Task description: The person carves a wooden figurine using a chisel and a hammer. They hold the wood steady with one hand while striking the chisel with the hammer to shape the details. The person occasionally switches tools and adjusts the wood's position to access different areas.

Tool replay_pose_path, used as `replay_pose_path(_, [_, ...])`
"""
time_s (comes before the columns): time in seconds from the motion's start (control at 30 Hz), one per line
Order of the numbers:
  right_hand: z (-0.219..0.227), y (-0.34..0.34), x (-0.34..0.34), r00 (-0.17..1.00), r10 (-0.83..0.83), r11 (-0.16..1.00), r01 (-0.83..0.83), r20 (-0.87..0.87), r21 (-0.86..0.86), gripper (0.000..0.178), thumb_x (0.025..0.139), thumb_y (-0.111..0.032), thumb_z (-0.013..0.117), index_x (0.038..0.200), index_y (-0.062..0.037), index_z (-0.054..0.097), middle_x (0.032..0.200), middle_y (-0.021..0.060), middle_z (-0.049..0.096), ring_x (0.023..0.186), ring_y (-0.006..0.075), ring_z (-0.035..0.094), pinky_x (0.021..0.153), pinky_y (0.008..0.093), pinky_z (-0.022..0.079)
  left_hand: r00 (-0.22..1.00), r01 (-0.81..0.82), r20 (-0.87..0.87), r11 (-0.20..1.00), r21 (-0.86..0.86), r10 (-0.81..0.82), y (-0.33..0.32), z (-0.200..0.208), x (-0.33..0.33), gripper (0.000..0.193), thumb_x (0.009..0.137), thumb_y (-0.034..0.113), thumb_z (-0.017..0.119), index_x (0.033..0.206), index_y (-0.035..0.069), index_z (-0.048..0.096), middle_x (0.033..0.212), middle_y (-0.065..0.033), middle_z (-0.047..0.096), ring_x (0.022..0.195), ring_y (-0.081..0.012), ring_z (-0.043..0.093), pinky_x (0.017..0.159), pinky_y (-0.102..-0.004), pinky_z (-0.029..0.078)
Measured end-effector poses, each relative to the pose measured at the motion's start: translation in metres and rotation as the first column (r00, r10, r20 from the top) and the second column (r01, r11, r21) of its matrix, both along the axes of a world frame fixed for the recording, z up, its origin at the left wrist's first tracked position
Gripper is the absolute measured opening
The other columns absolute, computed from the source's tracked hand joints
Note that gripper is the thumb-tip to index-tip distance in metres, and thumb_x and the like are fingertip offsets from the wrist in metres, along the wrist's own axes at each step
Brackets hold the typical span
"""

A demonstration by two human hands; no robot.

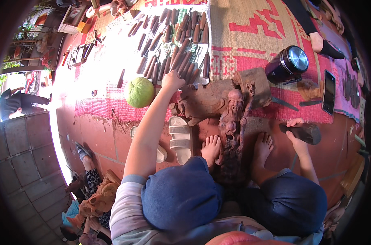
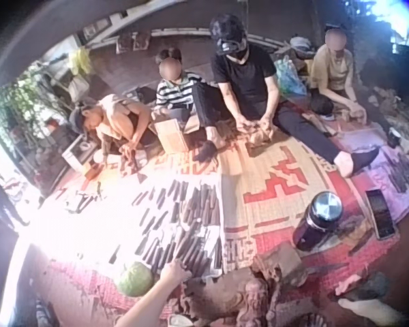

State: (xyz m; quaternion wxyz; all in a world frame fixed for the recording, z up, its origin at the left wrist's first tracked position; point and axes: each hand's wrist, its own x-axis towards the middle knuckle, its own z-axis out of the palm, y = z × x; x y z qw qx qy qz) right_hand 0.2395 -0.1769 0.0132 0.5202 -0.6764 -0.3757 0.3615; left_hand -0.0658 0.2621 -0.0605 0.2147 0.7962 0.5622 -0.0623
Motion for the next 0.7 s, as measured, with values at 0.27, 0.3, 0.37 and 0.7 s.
replay_pose_path(0.27, [-0.002,0.002,-0.006,0.998,0.036,0.999,-0.035,0.042,-0.006,0.038,0.069,0.017,0.054,0.098,-0.0064,0.047,0.096,0.0053,0.054,0.101,0.0165,0.053,0.110,0.0372,0.032,0.998,0.021,0.057,0.995,0.102,-0.027,-0.001,-0.004,-0.021,0.036,0.065,0.031,0.074,0.088,0.005,0.064,0.090,-0.0133,0.068,0.087,-0.0286,0.067,0.079,-0.0388,0.052])
replay_pose_path(0.3, [-0.003,0.000,-0.005,0.999,0.038,0.999,-0.038,0.038,-0.005,0.038,0.069,0.018,0.054,0.098,-0.0065,0.047,0.096,0.0053,0.054,0.101,0.0165,0.053,0.110,0.0372,0.032,0.993,-0.009,0.119,0.987,0.158,-0.010,-0.002,-0.005,-0.025,0.034,0.066,0.029,0.075,0.087,0.005,0.064,0.092,-0.0137,0.067,0.089,-0.0301,0.066,0.080,-0.0401,0.052])
replay_pose_path(0.37, [-0.003,-0.005,-0.001,0.999,0.023,1.000,-0.022,0.039,-0.010,0.039,0.069,0.018,0.054,0.098,-0.0066,0.047,0.096,0.0052,0.054,0.101,0.0166,0.053,0.110,0.0372,0.032,0.969,-0.072,0.249,0.962,0.263,0.005,-0.010,0.002,-0.023,0.029,0.067,0.024,0.075,0.086,0.006,0.064,0.096,-0.0144,0.064,0.093,-0.0329,0.063,0.082,-0.0428,0.050])
replay_pose_path(0.7, [-0.026,-0.001,0.006,0.997,-0.011,0.999,0.014,-0.071,0.043,0.041,0.072,0.015,0.055,0.104,-0.0078,0.046,0.097,0.0036,0.049,0.101,0.0164,0.050,0.104,0.0338,0.035,0.785,-0.346,0.608,0.898,0.271,0.119,-0.025,0.011,-0.057,0.024,0.073,0.015,0.078,0.088,0.002,0.065,0.088,-0.0107,0.062,0.079,-0.0239,0.062,0.072,-0.0353,0.050])
